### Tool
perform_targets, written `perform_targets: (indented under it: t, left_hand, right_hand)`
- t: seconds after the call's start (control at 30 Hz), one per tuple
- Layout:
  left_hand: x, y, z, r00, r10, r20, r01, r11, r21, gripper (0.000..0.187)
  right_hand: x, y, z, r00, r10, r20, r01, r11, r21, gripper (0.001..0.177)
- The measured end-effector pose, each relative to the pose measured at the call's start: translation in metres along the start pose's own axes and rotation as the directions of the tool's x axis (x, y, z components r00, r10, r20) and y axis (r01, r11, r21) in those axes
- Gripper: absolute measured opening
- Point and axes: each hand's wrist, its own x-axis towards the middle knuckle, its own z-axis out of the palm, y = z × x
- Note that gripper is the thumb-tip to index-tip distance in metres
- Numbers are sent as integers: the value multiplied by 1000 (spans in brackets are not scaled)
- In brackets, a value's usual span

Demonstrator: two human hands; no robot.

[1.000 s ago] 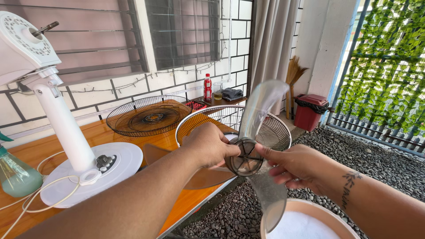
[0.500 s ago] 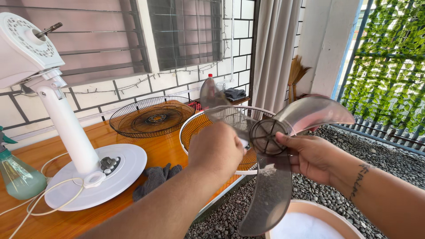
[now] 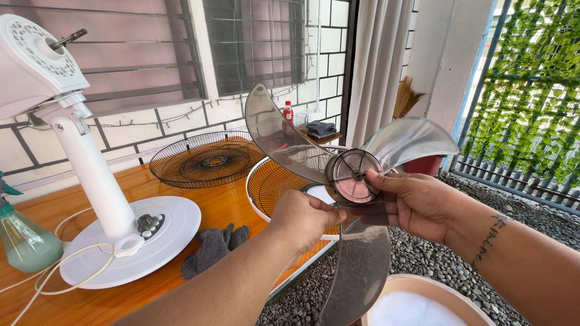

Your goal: The person cleans a disassembled electric fan using a spray bottle and a cloth. They wipe the fan base, blades, and front grille, spraying cleaner onto the grille before wiping it down.

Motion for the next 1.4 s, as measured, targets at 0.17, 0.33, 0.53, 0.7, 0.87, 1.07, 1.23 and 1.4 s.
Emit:
perform_targets:
  t: [0.17, 0.33, 0.53, 0.7, 0.87, 1.07, 1.23, 1.4]
  left_hand:
    - [-15, -10, -1, 992, 27, 121, -39, 994, 98, 16]
    - [-29, -27, -5, 977, -9, 212, -70, 930, 361, 17]
    - [-38, -60, -17, 936, -98, 337, -128, 798, 589, 14]
    - [-26, -92, -24, 860, -433, 270, 329, 875, 355, 21]
    - [15, -71, -23, 603, -612, 511, 727, 686, -35, 16]
    - [1, -14, -17, 616, -444, 651, 683, 712, -161, 14]
    - [-18, 16, -12, 610, -323, 723, 603, 782, -159, 12]
    - [-25, 20, -9, 686, -294, 665, 478, 872, -107, 10]
  right_hand:
    - [5, -5, -12, 999, -40, -12, 41, 996, 78, 41]
    - [8, -16, -27, 997, -48, -69, 50, 998, 28, 39]
    - [5, -31, -43, 984, -114, -137, 104, 992, -77, 37]
    - [-4, -68, -69, 959, -195, -204, 166, 974, -152, 39]
    - [-7, -59, -72, 947, -191, -259, 159, 977, -140, 34]
    - [-22, -32, -58, 961, -105, -255, 83, 992, -95, 32]
    - [-32, -23, -44, 978, -87, -188, 68, 992, -109, 35]
    - [-38, -27, -36, 975, -97, -202, 66, 986, -156, 36]
